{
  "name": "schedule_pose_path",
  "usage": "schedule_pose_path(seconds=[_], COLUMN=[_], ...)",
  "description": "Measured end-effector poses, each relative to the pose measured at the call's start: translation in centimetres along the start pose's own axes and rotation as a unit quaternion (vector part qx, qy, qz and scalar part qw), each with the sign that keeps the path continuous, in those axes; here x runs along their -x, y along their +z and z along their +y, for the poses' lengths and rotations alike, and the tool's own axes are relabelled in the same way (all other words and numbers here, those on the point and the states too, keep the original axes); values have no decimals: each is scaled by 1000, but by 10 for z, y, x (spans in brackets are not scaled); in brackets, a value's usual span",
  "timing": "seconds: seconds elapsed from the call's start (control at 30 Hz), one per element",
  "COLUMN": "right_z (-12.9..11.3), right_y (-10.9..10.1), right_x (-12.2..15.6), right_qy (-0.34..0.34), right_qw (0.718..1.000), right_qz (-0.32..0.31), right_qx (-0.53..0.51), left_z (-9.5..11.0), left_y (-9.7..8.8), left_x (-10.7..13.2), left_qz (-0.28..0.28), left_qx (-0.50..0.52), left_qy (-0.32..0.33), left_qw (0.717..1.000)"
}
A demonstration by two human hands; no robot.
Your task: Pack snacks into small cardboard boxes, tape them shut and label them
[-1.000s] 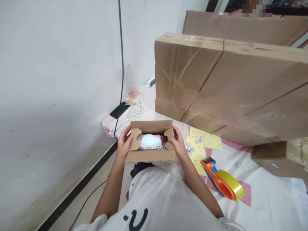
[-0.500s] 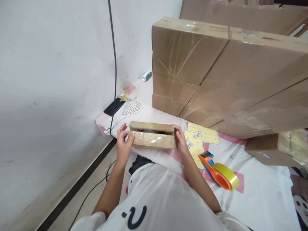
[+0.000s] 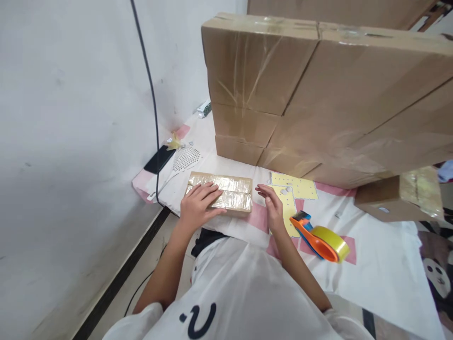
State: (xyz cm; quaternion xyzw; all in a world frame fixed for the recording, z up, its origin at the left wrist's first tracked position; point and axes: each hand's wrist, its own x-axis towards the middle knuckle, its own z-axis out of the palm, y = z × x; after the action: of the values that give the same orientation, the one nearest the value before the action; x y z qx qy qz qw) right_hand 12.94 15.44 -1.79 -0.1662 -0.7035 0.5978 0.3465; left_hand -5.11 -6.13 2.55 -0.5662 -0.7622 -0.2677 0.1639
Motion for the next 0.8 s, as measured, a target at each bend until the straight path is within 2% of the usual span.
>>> schedule_pose_path(seconds=[0.1,0.23,0.33,0.43,0.5,0.57,0.7,0.8], right_z=[-3,-10,-9,-3,1,7,23,38], right_y=[-17,-39,-51,-58,-60,-61,-63,-61], right_x=[33,68,77,75,68,58,35,24], right_qy=[-25,5,49,89,99,94,68,66], right_qw=[998,991,978,970,968,960,913,880], right_qz=[58,96,135,156,148,126,45,-7], right_qx=[18,92,150,164,176,234,401,470], left_z=[-15,-25,-25,-24,-24,-23,-24,-26], left_y=[7,19,28,33,33,32,31,32], left_x=[-7,-18,-20,-18,-15,-10,-1,3], left_qz=[8,53,77,95,101,96,63,45], left_qx=[-14,-22,-30,-38,-37,-35,-9,8], left_qy=[30,55,53,60,67,62,34,18], left_qw=[999,997,995,993,992,993,997,999])
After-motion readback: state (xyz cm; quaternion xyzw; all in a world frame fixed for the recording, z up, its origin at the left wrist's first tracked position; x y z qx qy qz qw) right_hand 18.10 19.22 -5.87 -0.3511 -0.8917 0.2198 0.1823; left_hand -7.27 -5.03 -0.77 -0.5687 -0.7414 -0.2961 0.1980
